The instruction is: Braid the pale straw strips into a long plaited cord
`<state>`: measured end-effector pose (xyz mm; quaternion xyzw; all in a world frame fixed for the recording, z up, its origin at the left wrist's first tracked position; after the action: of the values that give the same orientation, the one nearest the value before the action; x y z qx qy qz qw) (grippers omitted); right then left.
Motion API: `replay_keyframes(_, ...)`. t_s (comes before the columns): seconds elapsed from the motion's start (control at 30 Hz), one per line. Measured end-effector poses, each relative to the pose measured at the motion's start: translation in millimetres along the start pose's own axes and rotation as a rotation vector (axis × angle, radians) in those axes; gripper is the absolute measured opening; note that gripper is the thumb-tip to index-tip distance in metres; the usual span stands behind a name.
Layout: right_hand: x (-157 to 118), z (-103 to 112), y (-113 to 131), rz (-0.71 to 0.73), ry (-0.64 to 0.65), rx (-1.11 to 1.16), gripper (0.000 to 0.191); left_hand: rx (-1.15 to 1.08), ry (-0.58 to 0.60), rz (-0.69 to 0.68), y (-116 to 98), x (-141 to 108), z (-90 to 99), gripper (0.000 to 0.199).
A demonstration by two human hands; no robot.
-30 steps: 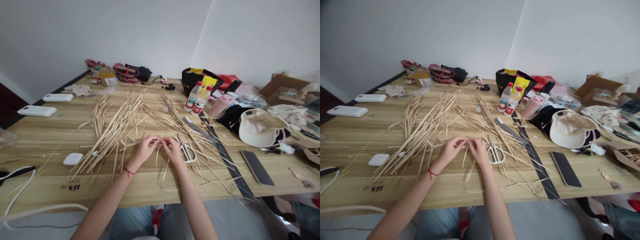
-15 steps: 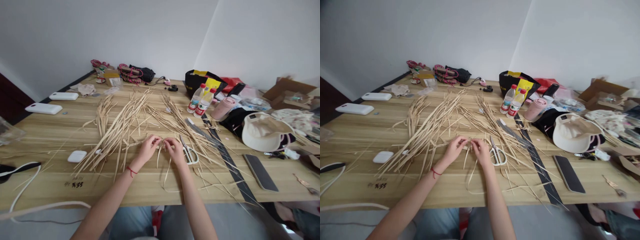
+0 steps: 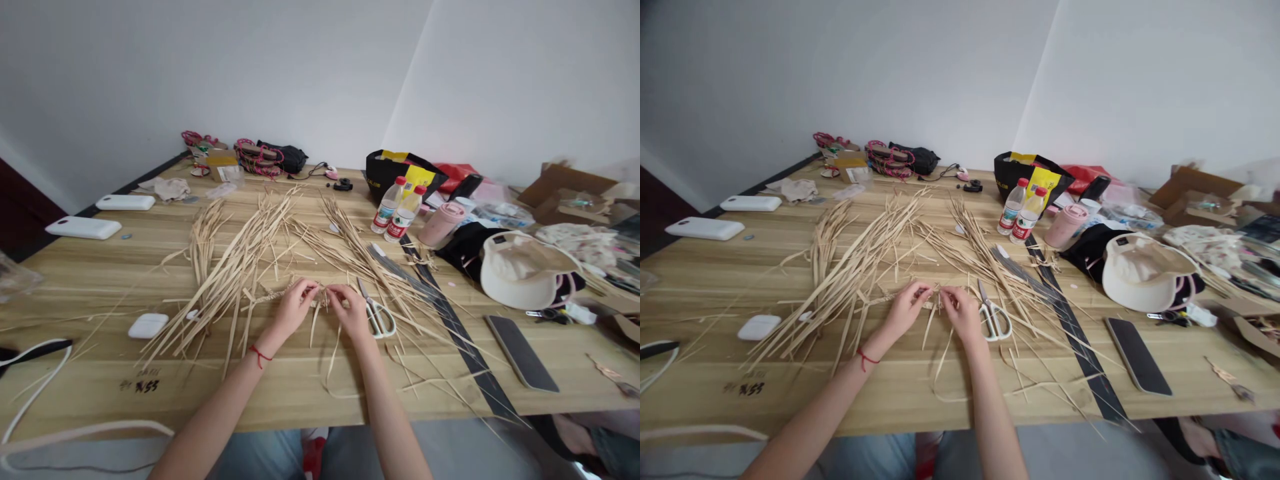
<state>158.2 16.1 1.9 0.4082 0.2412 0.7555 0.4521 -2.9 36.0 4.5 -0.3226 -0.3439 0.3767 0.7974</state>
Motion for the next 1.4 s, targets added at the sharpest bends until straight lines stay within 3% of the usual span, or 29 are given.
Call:
replay_keyframes(0.17,-1.4,5.9,3.4,-0.004,-0.134,0.019,0.012,-0.005,0.002,0.014,-1.0,0.2,0.8,0.015)
replay_keyframes(0.33,-2.1,11.9,0.6,-0.069,-0.283,0.251,0.014,-0.009,0.015,0.037,-2.8,0.5,1.3,0.016)
replay_keyframes(0.53,0.5,16.2,-7.4,-0.126,-0.254,0.644,0.025,-0.001,0.039,0.026,-6.8,0.1,1.8,0.015)
replay_keyframes(0.83,1.2,27.0,-18.9,-0.074,-0.395,0.7,0.022,-0.008,0.057,-0.003,-9.6,1.4,4.7,0.016)
replay_keyframes(1.03,0.9,29.7,-16.6,-0.047,-0.382,0.663,0.015,0.016,0.097,-0.044,-15.1,1.7,6.9,0.017)
replay_keyframes(1.27,4.3,26.7,-8.3,0.005,-0.265,0.687,0.008,0.002,0.137,-0.1,-20.4,2.2,7.3,0.017)
replay_keyframes(1.4,3.6,29.7,-9.2,-0.033,-0.271,0.627,0.015,0.0,0.144,-0.121,-21.0,2.9,6.3,0.018)
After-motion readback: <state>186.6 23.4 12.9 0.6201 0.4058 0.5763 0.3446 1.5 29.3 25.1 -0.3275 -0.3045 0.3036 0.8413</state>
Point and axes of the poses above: each hand's wrist, its own x-axis towards the middle knuckle, its own z-axis out of the back of the hand, y = z × x, the point moved 2 cm from there along x, towards the middle knuckle, and after that the axes turned 15 degrees about y, right-handed, at the moved point
